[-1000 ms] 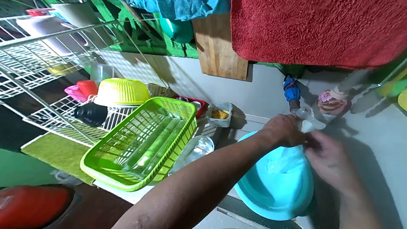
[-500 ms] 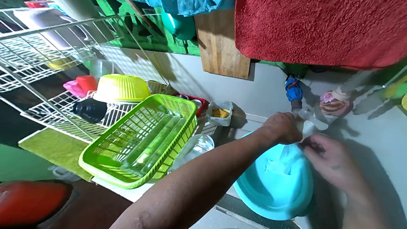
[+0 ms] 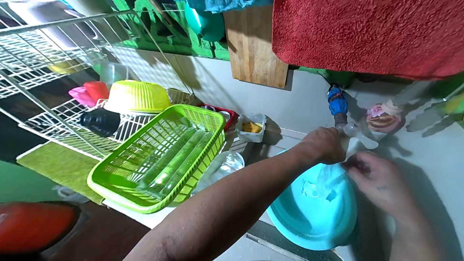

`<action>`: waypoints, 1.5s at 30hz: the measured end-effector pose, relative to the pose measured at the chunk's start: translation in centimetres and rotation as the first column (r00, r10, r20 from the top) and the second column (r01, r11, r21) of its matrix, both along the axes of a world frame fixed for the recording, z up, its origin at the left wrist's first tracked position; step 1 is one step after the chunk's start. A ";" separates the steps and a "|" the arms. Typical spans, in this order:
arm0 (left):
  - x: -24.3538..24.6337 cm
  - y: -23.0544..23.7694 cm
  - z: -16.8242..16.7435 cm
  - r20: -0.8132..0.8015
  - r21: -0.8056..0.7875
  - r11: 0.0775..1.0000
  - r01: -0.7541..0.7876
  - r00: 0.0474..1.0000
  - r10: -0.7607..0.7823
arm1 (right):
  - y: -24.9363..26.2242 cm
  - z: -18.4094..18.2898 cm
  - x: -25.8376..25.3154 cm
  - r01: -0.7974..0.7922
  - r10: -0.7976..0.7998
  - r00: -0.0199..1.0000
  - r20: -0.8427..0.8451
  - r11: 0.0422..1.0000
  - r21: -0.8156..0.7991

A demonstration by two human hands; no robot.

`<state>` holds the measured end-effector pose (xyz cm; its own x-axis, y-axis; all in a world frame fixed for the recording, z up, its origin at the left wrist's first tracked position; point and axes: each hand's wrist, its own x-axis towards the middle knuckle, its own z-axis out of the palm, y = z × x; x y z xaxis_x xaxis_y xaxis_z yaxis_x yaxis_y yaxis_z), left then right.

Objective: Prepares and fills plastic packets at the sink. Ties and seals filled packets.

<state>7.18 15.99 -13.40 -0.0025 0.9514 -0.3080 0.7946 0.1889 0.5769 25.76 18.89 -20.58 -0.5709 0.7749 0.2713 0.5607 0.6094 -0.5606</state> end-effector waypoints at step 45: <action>0.6 -1.5 0.6 -0.082 0.010 0.996 0.083 0.993 -0.082 | 0.6 0.1 -0.5 -0.059 0.058 0.998 -0.016 0.995 -0.086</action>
<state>7.75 14.47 -12.76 0.0516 0.9535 -0.2969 0.8516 0.1133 0.5118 25.29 19.47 -20.48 -0.6125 0.7613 0.2129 0.5177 0.5898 -0.6197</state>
